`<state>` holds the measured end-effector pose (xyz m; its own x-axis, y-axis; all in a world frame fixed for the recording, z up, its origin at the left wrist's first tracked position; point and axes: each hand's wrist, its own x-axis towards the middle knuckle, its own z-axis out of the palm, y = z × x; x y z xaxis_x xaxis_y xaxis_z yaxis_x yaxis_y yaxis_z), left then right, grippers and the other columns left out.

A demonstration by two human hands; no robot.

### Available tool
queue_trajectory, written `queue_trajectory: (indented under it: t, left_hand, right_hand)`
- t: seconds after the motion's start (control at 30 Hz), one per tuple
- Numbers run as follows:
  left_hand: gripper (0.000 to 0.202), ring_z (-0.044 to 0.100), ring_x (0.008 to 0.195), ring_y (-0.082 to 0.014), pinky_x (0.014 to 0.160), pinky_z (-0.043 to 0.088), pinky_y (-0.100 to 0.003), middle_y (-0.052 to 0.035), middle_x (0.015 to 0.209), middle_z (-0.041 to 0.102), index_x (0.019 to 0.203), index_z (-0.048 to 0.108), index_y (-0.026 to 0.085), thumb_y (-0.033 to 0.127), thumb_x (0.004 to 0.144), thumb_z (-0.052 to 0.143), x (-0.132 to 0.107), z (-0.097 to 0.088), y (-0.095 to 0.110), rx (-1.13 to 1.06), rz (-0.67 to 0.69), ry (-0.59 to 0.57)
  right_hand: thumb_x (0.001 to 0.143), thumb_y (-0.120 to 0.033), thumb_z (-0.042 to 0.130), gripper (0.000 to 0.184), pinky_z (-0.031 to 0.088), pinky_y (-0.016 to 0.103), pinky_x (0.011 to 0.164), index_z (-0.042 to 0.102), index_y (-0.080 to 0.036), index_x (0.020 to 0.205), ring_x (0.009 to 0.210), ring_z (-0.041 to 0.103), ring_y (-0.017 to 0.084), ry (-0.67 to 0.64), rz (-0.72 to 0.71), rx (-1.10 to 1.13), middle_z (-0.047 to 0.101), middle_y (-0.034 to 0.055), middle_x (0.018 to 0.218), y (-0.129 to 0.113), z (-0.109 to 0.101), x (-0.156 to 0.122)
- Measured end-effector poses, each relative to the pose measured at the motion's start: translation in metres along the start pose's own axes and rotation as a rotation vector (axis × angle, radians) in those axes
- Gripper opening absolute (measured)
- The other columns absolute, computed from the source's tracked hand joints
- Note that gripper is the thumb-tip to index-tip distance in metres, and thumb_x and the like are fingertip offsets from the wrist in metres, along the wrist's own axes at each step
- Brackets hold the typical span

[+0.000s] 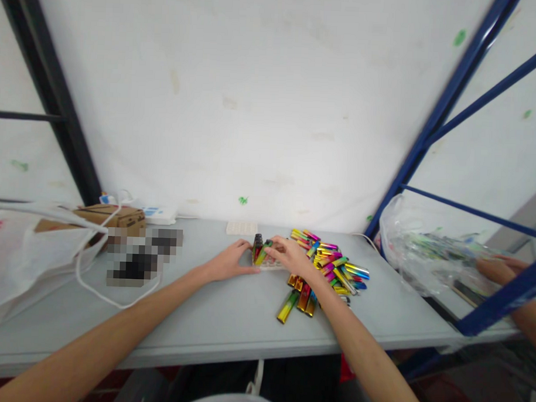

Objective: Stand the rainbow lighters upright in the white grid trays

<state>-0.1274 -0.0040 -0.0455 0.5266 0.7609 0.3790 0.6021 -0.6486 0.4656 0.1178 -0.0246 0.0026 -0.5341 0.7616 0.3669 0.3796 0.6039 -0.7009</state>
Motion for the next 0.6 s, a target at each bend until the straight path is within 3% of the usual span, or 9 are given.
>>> queue_trajectory:
  t: [0.17,0.3,0.4,0.5,0.6]
  left_hand:
    - [0.067,0.061,0.113,-0.0320,0.105,0.048,-0.046,-0.0123,0.121,0.062,0.118,0.062,0.019,0.071,0.076,0.073,0.002,0.001,-0.003,-0.004,0.011,0.007]
    - [0.065,0.061,0.114,-0.0312,0.104,0.048,-0.044,-0.0107,0.120,0.063,0.117,0.063,0.020,0.071,0.077,0.071,0.001,-0.001,0.000,0.006,0.020,-0.001]
    - [0.066,0.061,0.115,-0.0306,0.105,0.048,-0.043,-0.0112,0.121,0.063,0.120,0.062,0.019,0.071,0.080,0.069,0.000,-0.003,0.004,0.024,0.014,-0.016]
    - [0.069,0.060,0.120,-0.0311,0.109,0.045,-0.042,-0.0130,0.128,0.061,0.126,0.061,0.018,0.070,0.082,0.067,0.000,-0.006,0.005,0.031,0.007,-0.040]
    - [0.070,0.059,0.124,-0.0321,0.111,0.044,-0.044,-0.0139,0.133,0.059,0.130,0.061,0.018,0.069,0.083,0.066,0.001,-0.011,0.003,0.028,0.003,-0.082]
  right_hand:
    - [0.100,-0.044,0.056,0.028,0.048,0.027,0.075,0.067,-0.021,0.111,0.079,0.069,0.019,-0.100,-0.076,-0.220,0.075,0.0046,0.088,0.003,0.005,0.002]
    - [0.099,-0.050,0.058,0.035,0.042,0.026,0.070,0.070,-0.018,0.090,0.075,0.063,0.018,-0.070,-0.125,-0.480,0.072,0.0061,0.084,0.002,0.007,0.006]
    - [0.100,-0.052,0.054,0.041,0.040,0.025,0.067,0.069,-0.017,0.084,0.069,0.059,0.015,-0.080,-0.118,-0.476,0.069,0.0033,0.078,0.007,-0.003,0.007]
    - [0.107,-0.041,0.043,0.040,0.043,0.027,0.078,0.069,-0.016,0.089,0.077,0.060,0.016,0.075,-0.083,-0.529,0.069,0.0053,0.083,0.024,-0.023,0.004]
    - [0.103,-0.029,0.052,0.024,0.043,0.033,0.094,0.070,-0.014,0.104,0.100,0.061,0.022,0.165,-0.015,-0.644,0.071,0.0115,0.102,0.050,-0.043,-0.002]
